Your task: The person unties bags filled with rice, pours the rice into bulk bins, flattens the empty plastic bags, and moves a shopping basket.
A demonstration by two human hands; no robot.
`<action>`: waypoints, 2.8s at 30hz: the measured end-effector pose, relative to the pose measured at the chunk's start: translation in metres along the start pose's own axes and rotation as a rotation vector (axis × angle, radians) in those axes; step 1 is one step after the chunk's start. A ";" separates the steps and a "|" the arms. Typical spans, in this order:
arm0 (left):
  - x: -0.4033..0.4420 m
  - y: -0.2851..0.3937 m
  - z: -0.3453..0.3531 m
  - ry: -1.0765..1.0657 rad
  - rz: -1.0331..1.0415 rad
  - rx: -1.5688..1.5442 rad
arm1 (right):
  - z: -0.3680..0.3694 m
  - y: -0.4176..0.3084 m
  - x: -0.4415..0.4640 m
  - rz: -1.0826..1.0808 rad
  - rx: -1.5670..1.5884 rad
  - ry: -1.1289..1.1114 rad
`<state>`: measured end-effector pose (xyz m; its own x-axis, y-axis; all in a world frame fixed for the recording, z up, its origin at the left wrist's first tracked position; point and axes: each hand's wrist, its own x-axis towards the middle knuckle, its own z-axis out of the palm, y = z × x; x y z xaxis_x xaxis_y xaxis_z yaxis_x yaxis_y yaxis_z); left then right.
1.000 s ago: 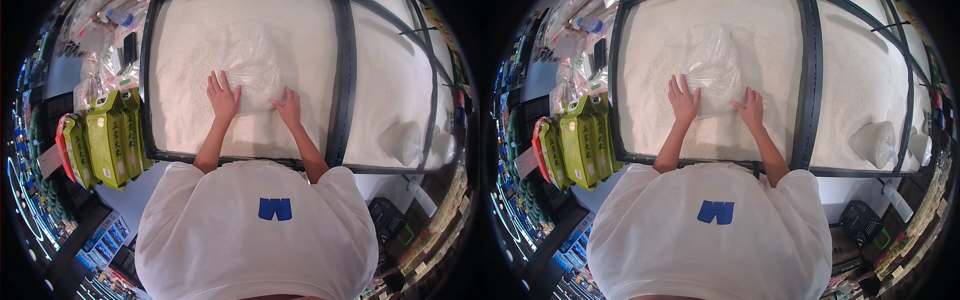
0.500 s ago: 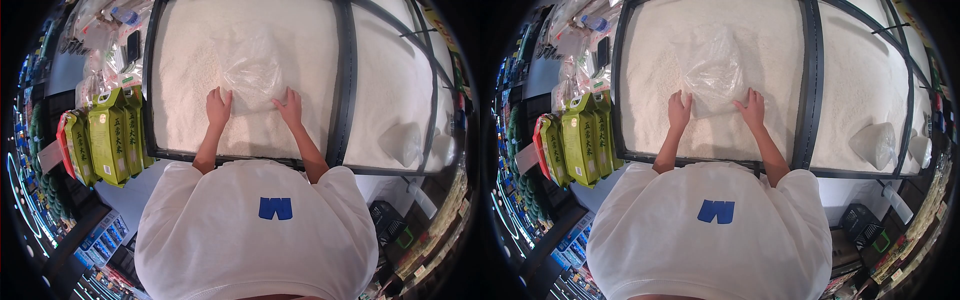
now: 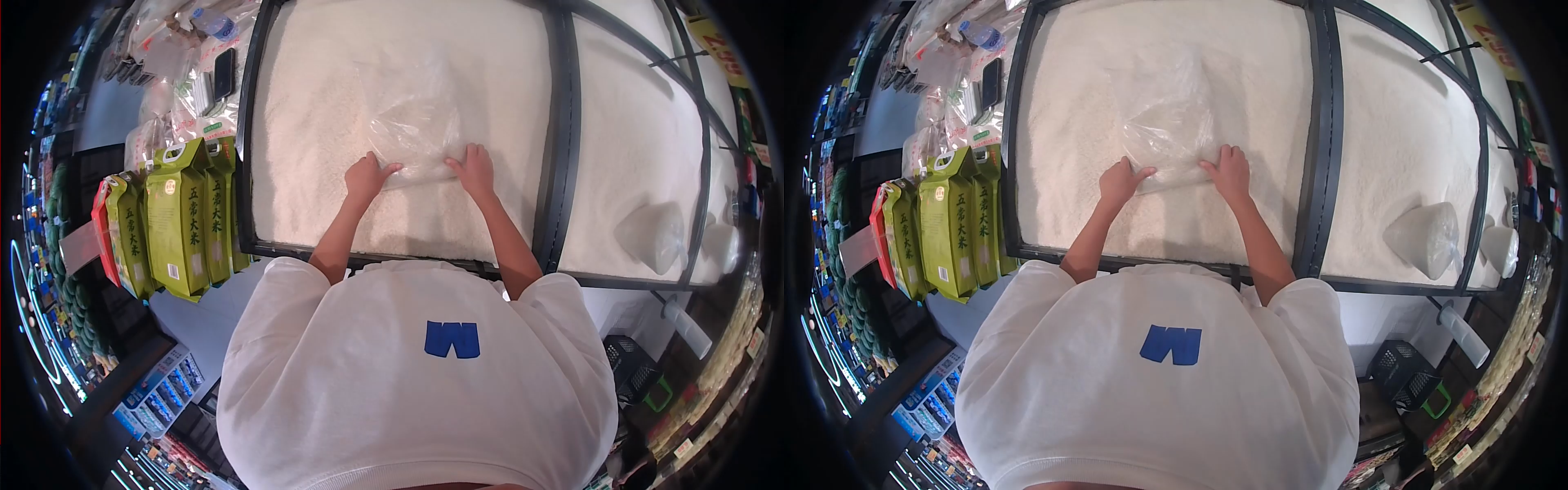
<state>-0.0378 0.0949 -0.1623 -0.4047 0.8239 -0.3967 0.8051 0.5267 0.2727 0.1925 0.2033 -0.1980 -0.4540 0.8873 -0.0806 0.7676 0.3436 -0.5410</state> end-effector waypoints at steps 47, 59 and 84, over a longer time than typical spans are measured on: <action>-0.044 0.030 -0.041 -0.011 0.250 0.021 | -0.034 -0.007 -0.046 0.034 0.006 -0.162; -0.062 0.029 -0.088 -0.168 0.401 -0.042 | -0.102 -0.028 -0.052 -0.018 -0.002 -0.297; 0.119 0.027 -0.073 -0.013 0.064 -0.534 | -0.140 -0.002 0.056 0.457 1.002 -0.380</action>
<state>-0.0953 0.2222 -0.1381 -0.3538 0.8572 -0.3743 0.4945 0.5111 0.7030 0.2290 0.2949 -0.0842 -0.4640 0.6580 -0.5931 0.2705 -0.5324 -0.8021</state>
